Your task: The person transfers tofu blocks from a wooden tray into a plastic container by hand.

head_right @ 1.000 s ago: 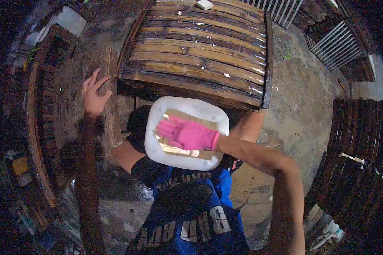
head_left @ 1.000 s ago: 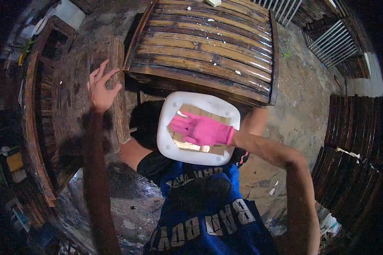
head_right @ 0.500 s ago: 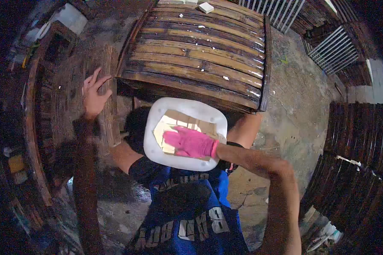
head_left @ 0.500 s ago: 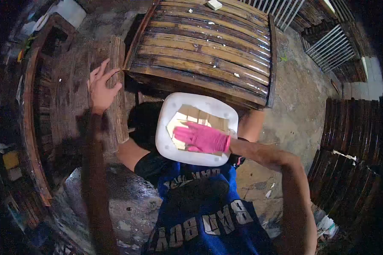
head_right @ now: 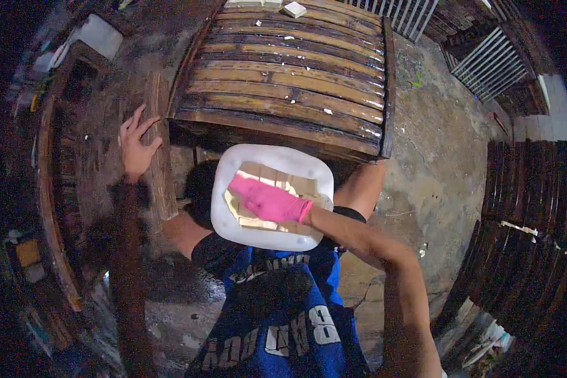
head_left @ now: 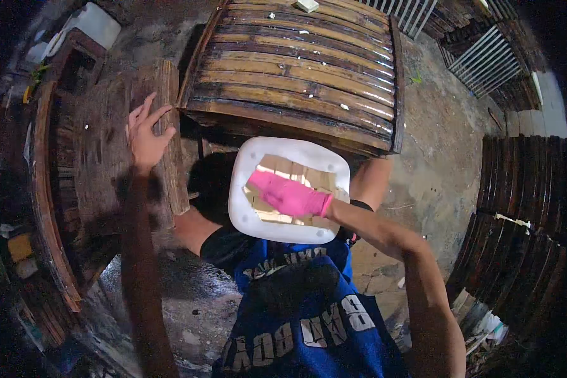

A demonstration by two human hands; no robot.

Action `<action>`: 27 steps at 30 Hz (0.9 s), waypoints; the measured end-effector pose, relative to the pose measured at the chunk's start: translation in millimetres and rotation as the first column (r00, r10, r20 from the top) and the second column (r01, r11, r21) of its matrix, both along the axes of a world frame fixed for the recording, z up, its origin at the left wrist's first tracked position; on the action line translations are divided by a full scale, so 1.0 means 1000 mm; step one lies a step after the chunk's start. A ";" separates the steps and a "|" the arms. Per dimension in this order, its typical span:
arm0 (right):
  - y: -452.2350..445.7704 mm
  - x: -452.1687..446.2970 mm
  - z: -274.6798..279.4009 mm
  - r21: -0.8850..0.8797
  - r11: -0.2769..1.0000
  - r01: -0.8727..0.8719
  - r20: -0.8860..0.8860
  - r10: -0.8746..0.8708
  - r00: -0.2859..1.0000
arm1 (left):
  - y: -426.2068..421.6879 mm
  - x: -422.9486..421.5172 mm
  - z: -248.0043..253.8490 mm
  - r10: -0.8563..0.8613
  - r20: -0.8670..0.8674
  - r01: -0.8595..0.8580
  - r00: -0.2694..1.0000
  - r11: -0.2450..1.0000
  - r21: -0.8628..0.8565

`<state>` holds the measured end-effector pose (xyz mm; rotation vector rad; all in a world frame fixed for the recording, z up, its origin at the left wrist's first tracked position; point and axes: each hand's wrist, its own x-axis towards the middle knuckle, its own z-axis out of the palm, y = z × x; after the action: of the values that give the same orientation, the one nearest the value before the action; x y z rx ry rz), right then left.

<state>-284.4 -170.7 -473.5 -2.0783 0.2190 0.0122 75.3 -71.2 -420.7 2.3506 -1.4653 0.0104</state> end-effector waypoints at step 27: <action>-0.187 0.045 0.126 0.487 0.850 0.202 -0.340 -0.028 0.940 | -0.002 -0.013 0.018 0.080 -0.045 -0.078 0.996 0.996 0.040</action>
<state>-239.7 -357.4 -347.3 -1.5079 0.4875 0.3094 62.4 -72.8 -402.9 2.4215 -1.3612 -0.0524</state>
